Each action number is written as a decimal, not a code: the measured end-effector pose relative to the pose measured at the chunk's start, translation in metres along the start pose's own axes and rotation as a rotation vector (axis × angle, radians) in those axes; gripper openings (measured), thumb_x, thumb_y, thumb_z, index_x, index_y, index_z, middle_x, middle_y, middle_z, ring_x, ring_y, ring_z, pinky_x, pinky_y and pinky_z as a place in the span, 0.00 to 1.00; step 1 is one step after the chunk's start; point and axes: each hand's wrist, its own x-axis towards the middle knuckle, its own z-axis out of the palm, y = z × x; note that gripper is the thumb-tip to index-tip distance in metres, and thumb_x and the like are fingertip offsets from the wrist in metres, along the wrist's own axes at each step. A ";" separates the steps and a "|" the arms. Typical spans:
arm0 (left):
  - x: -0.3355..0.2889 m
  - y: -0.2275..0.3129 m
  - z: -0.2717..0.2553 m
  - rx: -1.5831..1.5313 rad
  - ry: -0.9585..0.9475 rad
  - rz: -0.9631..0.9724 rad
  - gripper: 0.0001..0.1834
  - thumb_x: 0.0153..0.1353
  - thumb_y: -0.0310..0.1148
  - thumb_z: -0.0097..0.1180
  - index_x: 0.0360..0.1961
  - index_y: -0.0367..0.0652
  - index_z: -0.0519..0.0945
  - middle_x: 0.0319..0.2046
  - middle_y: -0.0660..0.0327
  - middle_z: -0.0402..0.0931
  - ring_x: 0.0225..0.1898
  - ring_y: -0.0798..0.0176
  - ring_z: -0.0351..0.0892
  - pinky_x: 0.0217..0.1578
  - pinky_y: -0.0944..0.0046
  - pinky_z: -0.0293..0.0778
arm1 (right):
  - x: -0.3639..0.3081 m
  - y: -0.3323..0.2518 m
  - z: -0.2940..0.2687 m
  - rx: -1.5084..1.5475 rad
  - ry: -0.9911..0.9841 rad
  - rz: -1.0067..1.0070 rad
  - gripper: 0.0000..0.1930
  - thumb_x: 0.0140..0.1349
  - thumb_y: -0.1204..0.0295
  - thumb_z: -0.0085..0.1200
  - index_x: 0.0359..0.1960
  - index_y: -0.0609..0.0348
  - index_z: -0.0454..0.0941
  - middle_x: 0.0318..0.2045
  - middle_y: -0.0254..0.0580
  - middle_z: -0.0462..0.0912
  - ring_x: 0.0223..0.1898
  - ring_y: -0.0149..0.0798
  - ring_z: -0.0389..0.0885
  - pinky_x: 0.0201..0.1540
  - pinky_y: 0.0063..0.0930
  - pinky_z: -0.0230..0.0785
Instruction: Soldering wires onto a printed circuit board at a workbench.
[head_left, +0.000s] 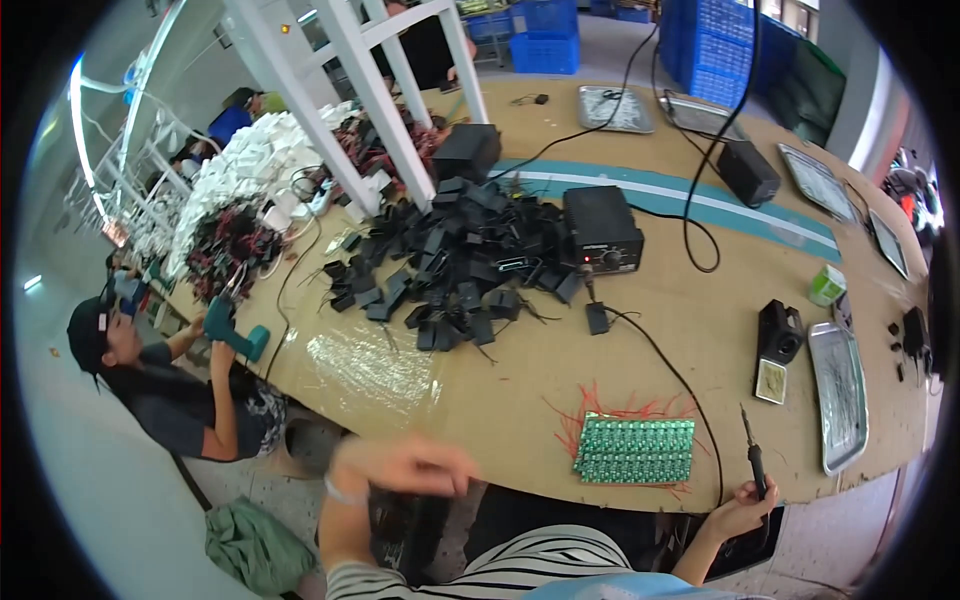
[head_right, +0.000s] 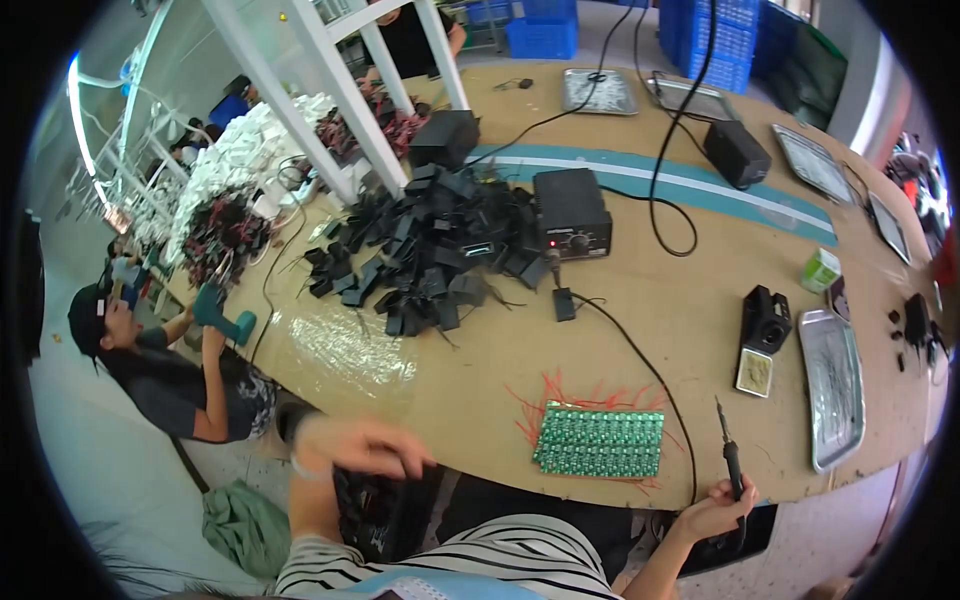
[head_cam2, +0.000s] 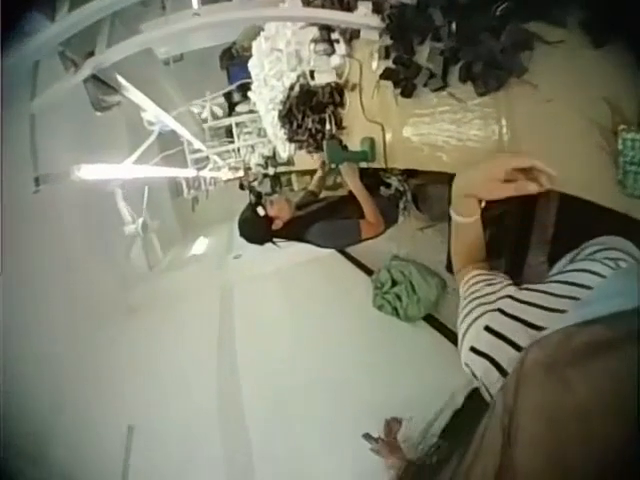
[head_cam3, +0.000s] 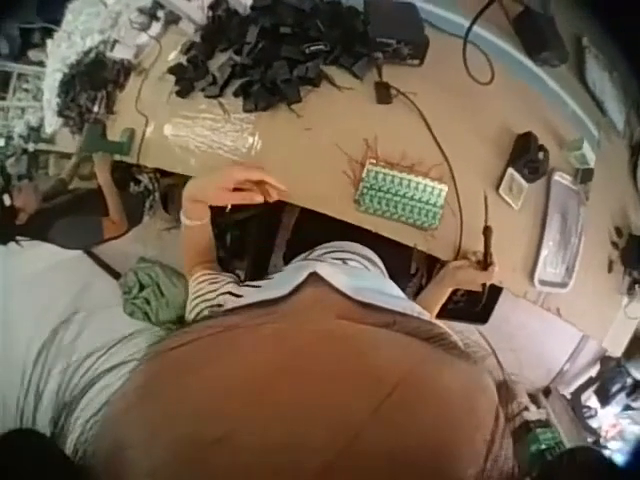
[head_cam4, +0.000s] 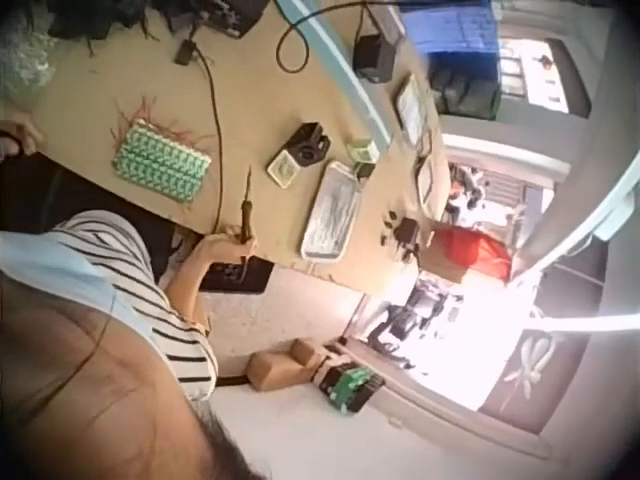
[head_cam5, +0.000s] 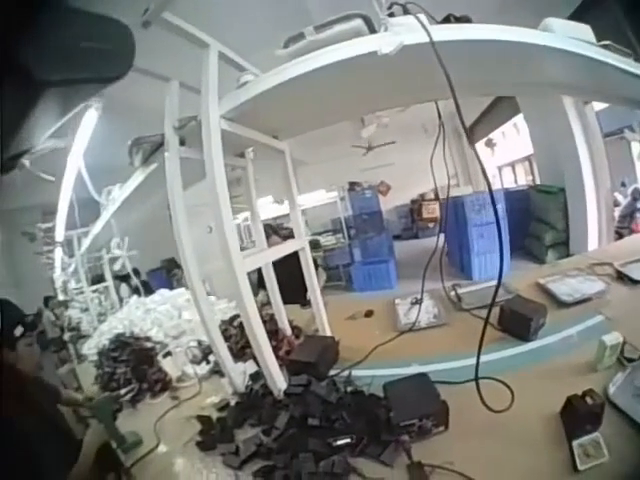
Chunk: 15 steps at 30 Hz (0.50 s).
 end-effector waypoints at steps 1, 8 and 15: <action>-0.008 0.023 -0.034 0.131 0.252 -0.361 0.17 0.68 0.35 0.61 0.54 0.38 0.78 0.46 0.59 0.81 0.50 0.63 0.79 0.51 0.65 0.74 | -0.001 0.001 -0.001 -0.017 0.005 0.012 0.18 0.73 0.57 0.44 0.40 0.59 0.79 0.20 0.31 0.69 0.21 0.23 0.62 0.24 0.17 0.51; 0.134 -0.009 -0.250 0.753 0.877 0.189 0.17 0.76 0.38 0.48 0.59 0.42 0.75 0.49 0.57 0.79 0.51 0.64 0.80 0.54 0.63 0.74 | 0.005 0.002 -0.007 -0.069 0.076 -0.004 0.20 0.73 0.55 0.44 0.41 0.59 0.80 0.19 0.30 0.68 0.21 0.23 0.61 0.25 0.18 0.51; 0.207 -0.082 -0.336 1.332 0.680 -0.781 0.29 0.75 0.56 0.35 0.58 0.47 0.77 0.56 0.46 0.74 0.60 0.38 0.70 0.57 0.36 0.67 | 0.002 -0.001 -0.008 -0.036 0.085 -0.041 0.19 0.73 0.57 0.44 0.39 0.60 0.80 0.18 0.29 0.65 0.20 0.23 0.59 0.24 0.19 0.49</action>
